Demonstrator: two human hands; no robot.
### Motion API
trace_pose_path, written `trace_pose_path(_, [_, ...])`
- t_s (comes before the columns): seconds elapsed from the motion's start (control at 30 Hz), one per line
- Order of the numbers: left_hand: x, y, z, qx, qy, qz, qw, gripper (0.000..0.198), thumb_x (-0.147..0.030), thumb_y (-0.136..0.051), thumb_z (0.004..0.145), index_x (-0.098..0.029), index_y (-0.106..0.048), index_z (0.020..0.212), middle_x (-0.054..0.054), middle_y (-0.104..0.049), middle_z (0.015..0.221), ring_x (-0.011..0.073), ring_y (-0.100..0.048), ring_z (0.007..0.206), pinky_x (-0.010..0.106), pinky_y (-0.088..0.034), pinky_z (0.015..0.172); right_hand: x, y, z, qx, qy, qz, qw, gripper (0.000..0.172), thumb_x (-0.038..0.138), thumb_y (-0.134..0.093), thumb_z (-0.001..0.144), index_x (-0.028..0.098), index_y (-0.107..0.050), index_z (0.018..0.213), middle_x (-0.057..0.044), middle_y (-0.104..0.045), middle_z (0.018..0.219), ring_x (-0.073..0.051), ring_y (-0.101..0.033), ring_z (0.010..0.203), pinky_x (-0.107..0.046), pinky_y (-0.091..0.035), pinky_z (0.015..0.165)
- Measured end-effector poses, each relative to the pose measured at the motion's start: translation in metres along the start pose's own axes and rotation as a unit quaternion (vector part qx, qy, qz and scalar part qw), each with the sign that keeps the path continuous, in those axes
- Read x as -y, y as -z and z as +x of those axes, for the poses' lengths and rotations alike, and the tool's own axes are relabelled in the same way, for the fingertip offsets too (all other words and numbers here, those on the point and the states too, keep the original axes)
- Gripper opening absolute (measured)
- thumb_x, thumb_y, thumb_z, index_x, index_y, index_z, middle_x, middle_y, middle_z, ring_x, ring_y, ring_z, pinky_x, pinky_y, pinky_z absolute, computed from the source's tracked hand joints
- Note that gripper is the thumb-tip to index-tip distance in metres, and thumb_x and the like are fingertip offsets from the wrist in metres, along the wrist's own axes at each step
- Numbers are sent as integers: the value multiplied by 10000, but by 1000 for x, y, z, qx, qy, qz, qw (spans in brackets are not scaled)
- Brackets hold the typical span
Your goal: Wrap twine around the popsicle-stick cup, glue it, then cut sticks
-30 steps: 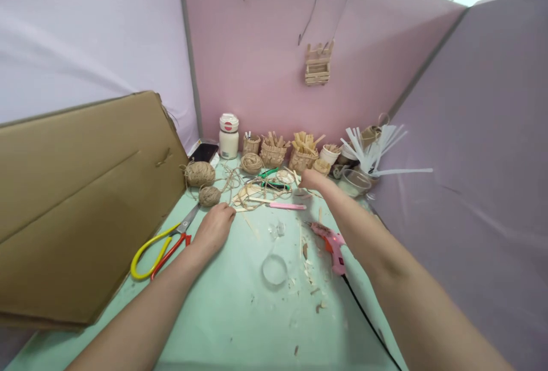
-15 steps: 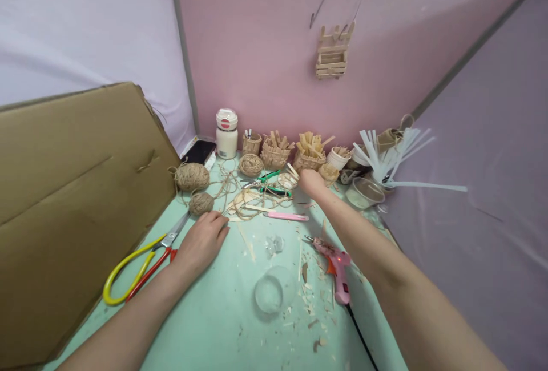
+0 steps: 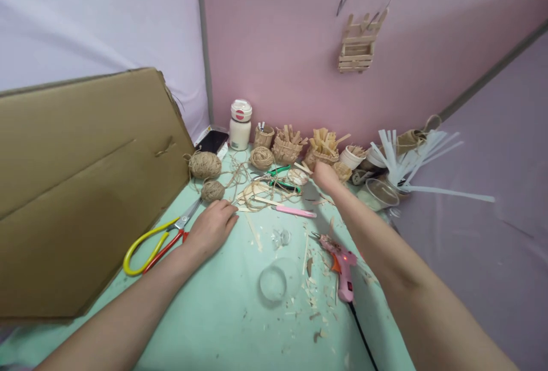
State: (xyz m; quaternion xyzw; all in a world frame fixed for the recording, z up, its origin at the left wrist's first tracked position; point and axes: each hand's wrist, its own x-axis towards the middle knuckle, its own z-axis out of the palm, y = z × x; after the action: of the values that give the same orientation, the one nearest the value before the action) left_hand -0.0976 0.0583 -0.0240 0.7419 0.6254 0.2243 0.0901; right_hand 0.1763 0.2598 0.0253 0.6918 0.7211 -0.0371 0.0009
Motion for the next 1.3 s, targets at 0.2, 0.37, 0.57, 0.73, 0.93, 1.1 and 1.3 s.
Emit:
trace_pose_path(0.2, [-13,11,-1,-89,80,-185,976,287,-357,-497,847,-156,-637,997,105,-655,961,233,-582,894,356,-437,814,21,40,-51,-50,68,100,991,254,203,-606,800,144,-594,1046,-102,-673,1026,-218,-619,946,-260,-445,724])
trace_pose_path(0.37, [-30,13,-1,25,158,-619,769,468,-500,-534,816,-162,-579,1138,131,-632,1152,224,-594,1032,352,-463,869,78,36,-111,94,229,343,906,192,225,-706,703,165,-610,858,1,-679,737,-118,-618,657,-186,-431,564])
trace_pose_path(0.57, [-32,8,-2,-70,234,-765,596,252,-322,-484,868,-157,-610,1011,97,-662,1026,169,-624,936,322,-484,848,124,25,-129,192,330,270,884,123,287,-640,782,172,-631,824,37,-647,679,-60,-535,510,-157,-380,494])
trace_pose_path(0.73, [-22,12,1,-175,282,-742,583,111,-238,-504,832,-161,-573,876,-42,-489,562,83,-511,544,251,-470,651,107,23,-83,88,274,84,954,77,184,-608,772,166,-681,761,-30,-692,777,-131,-595,704,-194,-349,576])
trace_pose_path(0.93, [-20,8,2,-158,285,-702,633,177,-341,-574,783,-172,-534,819,-87,-287,526,56,-260,441,193,-297,450,102,-17,-60,148,280,71,946,26,197,-698,657,182,-679,647,-9,-661,636,-146,-570,647,-209,-320,547])
trace_pose_path(1.1, [-19,2,-1,-135,292,-708,629,200,-367,-581,773,-177,-539,819,-81,-276,539,57,-232,443,194,-222,426,103,-23,-53,155,254,163,941,73,126,-687,623,164,-626,609,12,-626,614,-123,-540,634,-197,-327,560])
trace_pose_path(1.3, [-24,5,-6,-66,307,-758,572,209,-370,-570,796,-162,-560,806,-63,-330,546,52,-235,450,204,-217,430,87,9,-39,143,159,340,916,124,284,-571,810,165,-571,777,18,-622,667,-75,-528,566,-154,-379,496])
